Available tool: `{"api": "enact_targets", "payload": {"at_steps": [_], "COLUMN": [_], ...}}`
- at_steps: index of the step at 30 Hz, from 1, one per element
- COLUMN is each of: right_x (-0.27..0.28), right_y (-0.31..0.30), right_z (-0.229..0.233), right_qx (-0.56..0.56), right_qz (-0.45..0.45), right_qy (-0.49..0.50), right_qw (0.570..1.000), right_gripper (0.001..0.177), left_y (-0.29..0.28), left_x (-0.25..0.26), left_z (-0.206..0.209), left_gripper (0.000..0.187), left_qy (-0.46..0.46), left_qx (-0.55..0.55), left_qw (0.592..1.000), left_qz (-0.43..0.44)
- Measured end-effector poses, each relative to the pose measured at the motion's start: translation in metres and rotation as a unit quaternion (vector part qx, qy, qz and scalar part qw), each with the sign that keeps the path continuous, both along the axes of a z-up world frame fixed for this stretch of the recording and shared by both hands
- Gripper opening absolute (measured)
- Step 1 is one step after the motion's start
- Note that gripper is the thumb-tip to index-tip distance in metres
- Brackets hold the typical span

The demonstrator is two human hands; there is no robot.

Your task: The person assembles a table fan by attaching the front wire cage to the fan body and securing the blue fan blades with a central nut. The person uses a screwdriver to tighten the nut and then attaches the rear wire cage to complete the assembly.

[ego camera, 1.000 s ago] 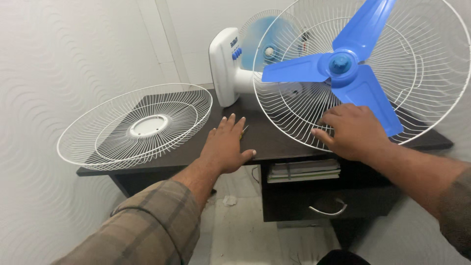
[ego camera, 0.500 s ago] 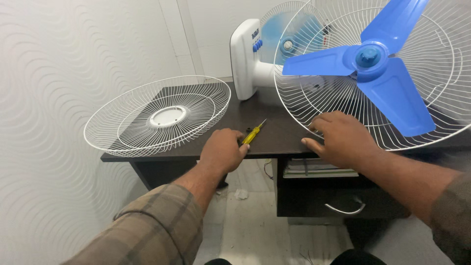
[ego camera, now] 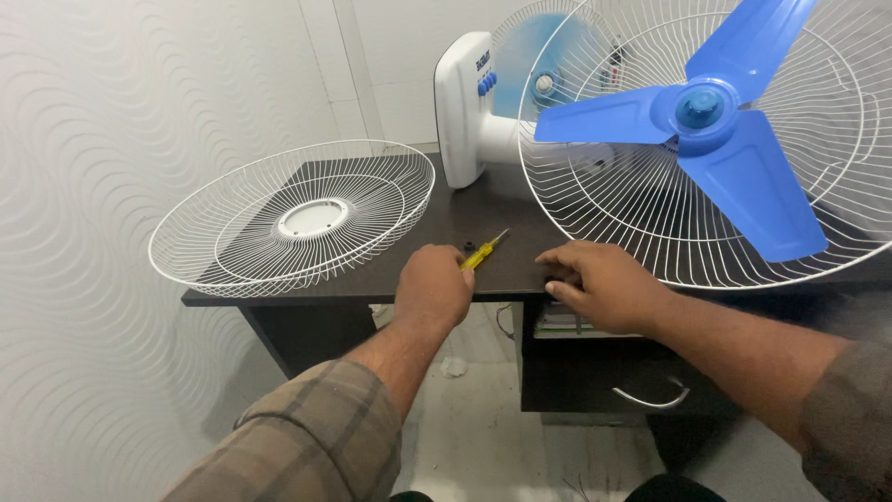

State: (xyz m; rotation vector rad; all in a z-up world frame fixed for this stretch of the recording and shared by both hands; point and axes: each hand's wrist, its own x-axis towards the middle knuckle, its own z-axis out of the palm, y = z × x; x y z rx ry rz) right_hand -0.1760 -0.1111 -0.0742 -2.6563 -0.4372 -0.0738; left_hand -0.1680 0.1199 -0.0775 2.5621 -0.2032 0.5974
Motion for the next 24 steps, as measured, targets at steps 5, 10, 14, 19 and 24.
{"api": "enact_targets", "payload": {"at_steps": [5, 10, 14, 19, 24], "right_x": [-0.001, -0.011, -0.013, -0.009, 0.003], "right_y": [0.003, 0.015, 0.026, 0.025, 0.018], "right_z": [-0.002, 0.008, 0.021, 0.021, 0.010], "right_qx": [0.066, -0.013, -0.127, -0.128, -0.142], "right_qz": [0.004, -0.018, -0.025, 0.010, -0.011], "right_qy": [-0.044, -0.056, -0.046, -0.091, -0.104], "right_qw": [0.997, 0.998, 0.991, 0.988, 0.984], "right_gripper": [0.061, 0.096, 0.105, 0.076, 0.046], "left_y": [-0.002, -0.008, -0.019, -0.031, -0.022], "left_x": [-0.003, -0.019, -0.032, -0.041, -0.042], "left_z": [-0.001, 0.004, 0.003, 0.001, -0.003], "left_gripper": [0.023, 0.025, 0.026, 0.027, 0.033], "left_qy": [0.061, 0.066, 0.048, 0.013, 0.045], "left_qx": [-0.130, -0.184, -0.210, -0.215, -0.192], "left_qw": [0.990, 0.981, 0.973, 0.965, 0.966], "left_qz": [0.003, -0.013, -0.076, -0.151, -0.167]}}
